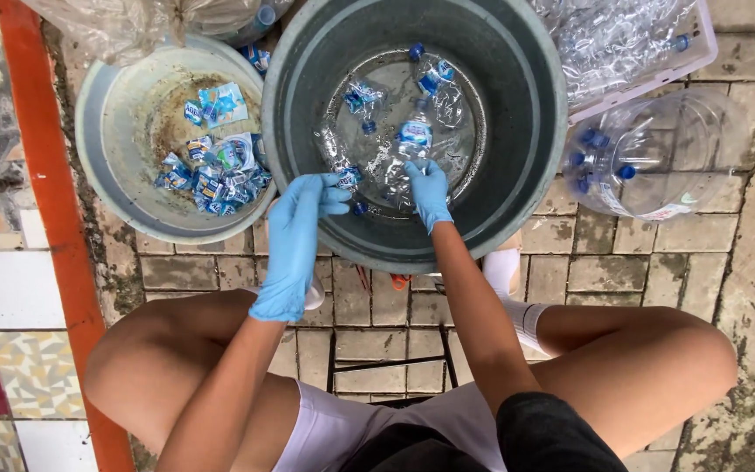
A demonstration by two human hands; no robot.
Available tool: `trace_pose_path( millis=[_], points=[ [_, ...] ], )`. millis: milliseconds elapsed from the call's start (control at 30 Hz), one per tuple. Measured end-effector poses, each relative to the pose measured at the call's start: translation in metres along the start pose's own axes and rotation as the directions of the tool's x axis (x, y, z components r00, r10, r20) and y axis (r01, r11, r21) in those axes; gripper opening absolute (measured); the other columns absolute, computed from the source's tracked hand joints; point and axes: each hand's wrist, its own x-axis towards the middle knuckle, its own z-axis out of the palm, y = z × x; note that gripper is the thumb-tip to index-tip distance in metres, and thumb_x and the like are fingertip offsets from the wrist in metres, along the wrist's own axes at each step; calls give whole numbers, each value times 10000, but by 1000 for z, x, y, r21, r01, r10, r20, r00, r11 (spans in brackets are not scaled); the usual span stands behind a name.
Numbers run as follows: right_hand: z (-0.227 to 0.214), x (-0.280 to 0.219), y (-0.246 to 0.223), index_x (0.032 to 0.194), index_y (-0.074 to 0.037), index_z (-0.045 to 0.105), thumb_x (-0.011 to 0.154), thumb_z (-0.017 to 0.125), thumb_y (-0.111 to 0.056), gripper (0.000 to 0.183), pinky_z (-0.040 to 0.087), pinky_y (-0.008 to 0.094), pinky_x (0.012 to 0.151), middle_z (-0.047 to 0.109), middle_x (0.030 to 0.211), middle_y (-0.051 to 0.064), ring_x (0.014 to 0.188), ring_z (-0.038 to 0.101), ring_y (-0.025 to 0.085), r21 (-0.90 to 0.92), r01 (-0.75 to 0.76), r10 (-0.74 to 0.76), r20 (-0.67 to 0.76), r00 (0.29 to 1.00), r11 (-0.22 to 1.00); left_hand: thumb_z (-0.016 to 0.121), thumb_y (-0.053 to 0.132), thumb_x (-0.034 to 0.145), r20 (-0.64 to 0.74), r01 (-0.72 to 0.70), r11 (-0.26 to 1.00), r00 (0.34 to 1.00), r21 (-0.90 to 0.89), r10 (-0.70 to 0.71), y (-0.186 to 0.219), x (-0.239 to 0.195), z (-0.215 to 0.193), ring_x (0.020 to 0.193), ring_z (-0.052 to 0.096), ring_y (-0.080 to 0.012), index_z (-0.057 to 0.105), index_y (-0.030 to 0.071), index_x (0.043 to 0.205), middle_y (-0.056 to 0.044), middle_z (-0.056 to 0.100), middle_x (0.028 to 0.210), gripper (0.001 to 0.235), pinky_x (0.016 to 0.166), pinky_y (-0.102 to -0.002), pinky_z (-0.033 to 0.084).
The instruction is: The person sits cross-legged and uses scissors to cut the labels off plastic water bottles. They remove the labels by hand and place the cut bottles into a nearby container.
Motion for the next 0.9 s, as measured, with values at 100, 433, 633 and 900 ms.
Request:
trace_pose_path(
  millis=[100, 433, 633, 900],
  points=[
    [-16, -79, -89, 1044, -175, 771, 902, 798, -243, 160, 515, 348, 963, 761, 967, -26, 966, 618, 82, 199, 35, -70, 175, 982, 979, 552, 181, 1066, 5, -28, 996, 1000, 86, 28, -20, 13, -1, 849, 723, -190, 693, 29, 1143, -146, 767, 998, 221, 919, -398, 559],
    [-57, -196, -141, 1109, -110, 743, 953, 743, -104, 156, 584, 315, 895, 779, 1048, 20, 978, 666, 67, 324, 121, -289, 542, 789, 938, 827, 610, 780, 101, 254, 950, 956, 180, -274, -43, 29, 13, 1187, 690, -253, 687, 218, 1319, -87, 732, 1226, 681, 1116, -439, 455],
    [-62, -207, -93, 1110, -94, 737, 997, 689, -100, 123, 597, 294, 836, 769, 1001, 6, 899, 663, 59, 452, 54, -315, 527, 789, 890, 866, 303, 734, 210, 420, 843, 906, -336, -368, -11, -7, 23, 1135, 671, -358, 502, -89, 1388, -257, 626, 1238, 845, 932, -499, 580],
    [-119, -208, -32, 1193, 11, 737, 968, 626, -296, 396, 568, 274, 864, 762, 1124, 91, 872, 683, 139, -157, -32, 161, 971, 176, 987, 715, 264, 926, 528, 217, 882, 849, -419, 42, -18, 11, -7, 1116, 741, -291, 558, -17, 1380, -194, 711, 1256, 557, 1070, -379, 593]
  ],
)
